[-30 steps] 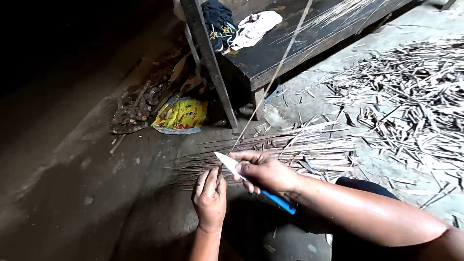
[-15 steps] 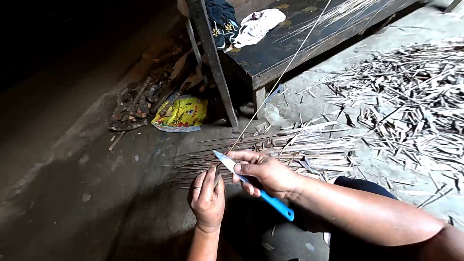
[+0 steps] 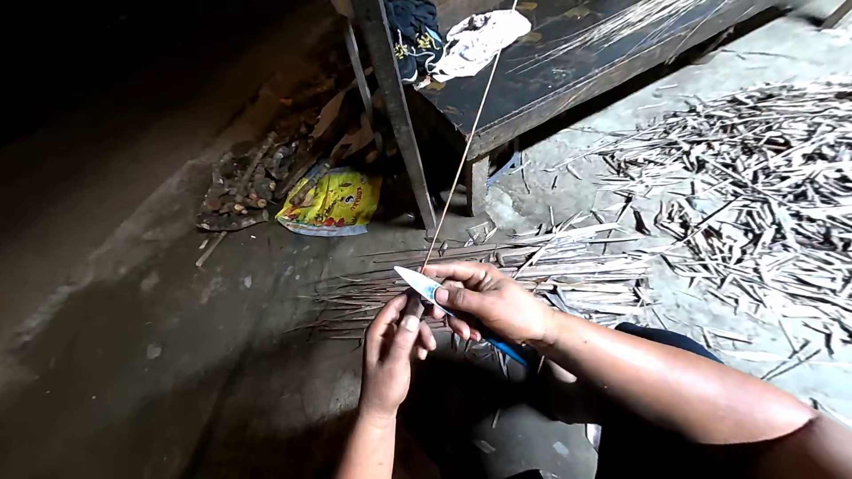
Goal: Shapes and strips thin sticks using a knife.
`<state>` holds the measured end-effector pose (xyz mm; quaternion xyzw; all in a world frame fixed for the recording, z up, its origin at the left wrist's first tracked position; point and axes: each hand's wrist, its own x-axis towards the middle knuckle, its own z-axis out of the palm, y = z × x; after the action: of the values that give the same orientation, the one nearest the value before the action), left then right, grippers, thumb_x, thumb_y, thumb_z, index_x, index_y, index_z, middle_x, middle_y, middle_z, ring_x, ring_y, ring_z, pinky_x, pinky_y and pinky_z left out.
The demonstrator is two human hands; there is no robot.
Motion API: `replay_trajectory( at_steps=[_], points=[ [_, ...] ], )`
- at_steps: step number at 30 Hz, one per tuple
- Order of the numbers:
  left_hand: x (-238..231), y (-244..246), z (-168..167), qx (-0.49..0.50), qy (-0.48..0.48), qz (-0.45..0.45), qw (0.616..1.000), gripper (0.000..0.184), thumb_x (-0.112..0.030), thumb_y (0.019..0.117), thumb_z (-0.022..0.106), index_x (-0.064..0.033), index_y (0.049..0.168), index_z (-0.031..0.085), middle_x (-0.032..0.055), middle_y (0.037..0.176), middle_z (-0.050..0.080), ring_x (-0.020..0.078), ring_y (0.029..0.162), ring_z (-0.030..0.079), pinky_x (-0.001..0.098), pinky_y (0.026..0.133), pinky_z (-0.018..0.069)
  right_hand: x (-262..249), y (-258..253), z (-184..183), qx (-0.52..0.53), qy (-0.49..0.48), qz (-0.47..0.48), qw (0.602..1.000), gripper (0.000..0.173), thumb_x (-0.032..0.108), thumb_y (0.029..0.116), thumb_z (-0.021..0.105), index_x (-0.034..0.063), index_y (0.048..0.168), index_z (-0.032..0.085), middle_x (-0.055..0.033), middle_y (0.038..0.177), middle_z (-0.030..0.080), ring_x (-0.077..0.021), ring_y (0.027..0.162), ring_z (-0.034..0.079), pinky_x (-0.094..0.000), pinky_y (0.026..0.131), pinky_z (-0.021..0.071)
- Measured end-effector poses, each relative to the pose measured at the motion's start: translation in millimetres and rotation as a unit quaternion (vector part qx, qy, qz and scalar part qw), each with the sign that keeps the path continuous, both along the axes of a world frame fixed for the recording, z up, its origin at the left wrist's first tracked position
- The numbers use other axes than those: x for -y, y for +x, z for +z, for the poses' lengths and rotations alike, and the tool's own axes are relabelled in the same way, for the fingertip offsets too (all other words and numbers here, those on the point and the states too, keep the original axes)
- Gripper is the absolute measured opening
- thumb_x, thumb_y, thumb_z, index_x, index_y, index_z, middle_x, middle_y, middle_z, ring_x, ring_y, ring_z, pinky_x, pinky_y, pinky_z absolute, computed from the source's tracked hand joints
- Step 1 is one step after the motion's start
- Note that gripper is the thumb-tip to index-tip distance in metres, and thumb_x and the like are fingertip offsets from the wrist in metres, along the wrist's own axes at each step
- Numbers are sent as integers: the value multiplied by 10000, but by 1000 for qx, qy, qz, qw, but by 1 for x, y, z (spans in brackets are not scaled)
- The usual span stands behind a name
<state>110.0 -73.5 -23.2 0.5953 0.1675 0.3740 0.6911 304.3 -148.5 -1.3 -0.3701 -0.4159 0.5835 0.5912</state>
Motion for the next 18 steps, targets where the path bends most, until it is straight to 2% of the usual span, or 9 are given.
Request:
replay_trajectory(
  at_steps=[1, 4, 6, 9, 13, 18],
  points=[
    [0, -1, 3, 16, -63, -9, 998, 482, -373, 1065, 524, 61, 1255, 612, 180, 1021, 716, 110, 617, 625, 225, 531, 522, 0, 1, 0, 3, 10, 2, 1000, 395, 131, 1067, 515, 45, 1452, 539, -91, 908, 708, -101, 547, 585, -241, 481, 510],
    [-4, -3, 5, 31, -160, -11, 987, 348, -266, 1081, 498, 31, 1189, 644, 150, 951, 688, 87, 603, 587, 212, 537, 506, -1, 3, -2, 12, 35, 14, 999, 392, 135, 1067, 528, 44, 1447, 546, -88, 908, 708, -98, 551, 588, -238, 479, 511],
    [-6, -5, 5, 45, -202, -15, 978, 258, -218, 1053, 561, -3, 1149, 668, 129, 916, 687, 92, 626, 605, 223, 567, 525, -2, 3, -4, 9, 38, 34, 999, 391, 140, 1069, 527, 50, 1449, 542, -90, 914, 707, -98, 553, 590, -235, 479, 510],
    [-7, -8, 2, 79, -268, -27, 960, 231, -186, 984, 683, -4, 1125, 703, 169, 925, 715, 144, 694, 672, 264, 626, 573, 0, 2, -3, -15, 32, 74, 997, 390, 131, 1069, 528, 49, 1450, 526, -89, 902, 713, -93, 556, 600, -231, 486, 517],
    [-7, -10, 5, 77, -282, -48, 955, 239, -175, 982, 685, 9, 1135, 687, 206, 972, 716, 181, 746, 698, 285, 660, 588, 1, 0, 0, -30, 9, 76, 997, 420, 112, 1066, 529, 56, 1481, 508, -112, 902, 718, -103, 554, 605, -239, 493, 525],
    [-7, -8, 9, 64, -256, -41, 964, 204, -152, 977, 691, 10, 1101, 703, 202, 996, 718, 163, 735, 691, 276, 654, 587, 1, 2, 1, -22, -16, 43, 999, 394, 103, 1059, 529, 57, 1450, 548, -113, 918, 720, -102, 549, 602, -239, 488, 522]
  ],
)
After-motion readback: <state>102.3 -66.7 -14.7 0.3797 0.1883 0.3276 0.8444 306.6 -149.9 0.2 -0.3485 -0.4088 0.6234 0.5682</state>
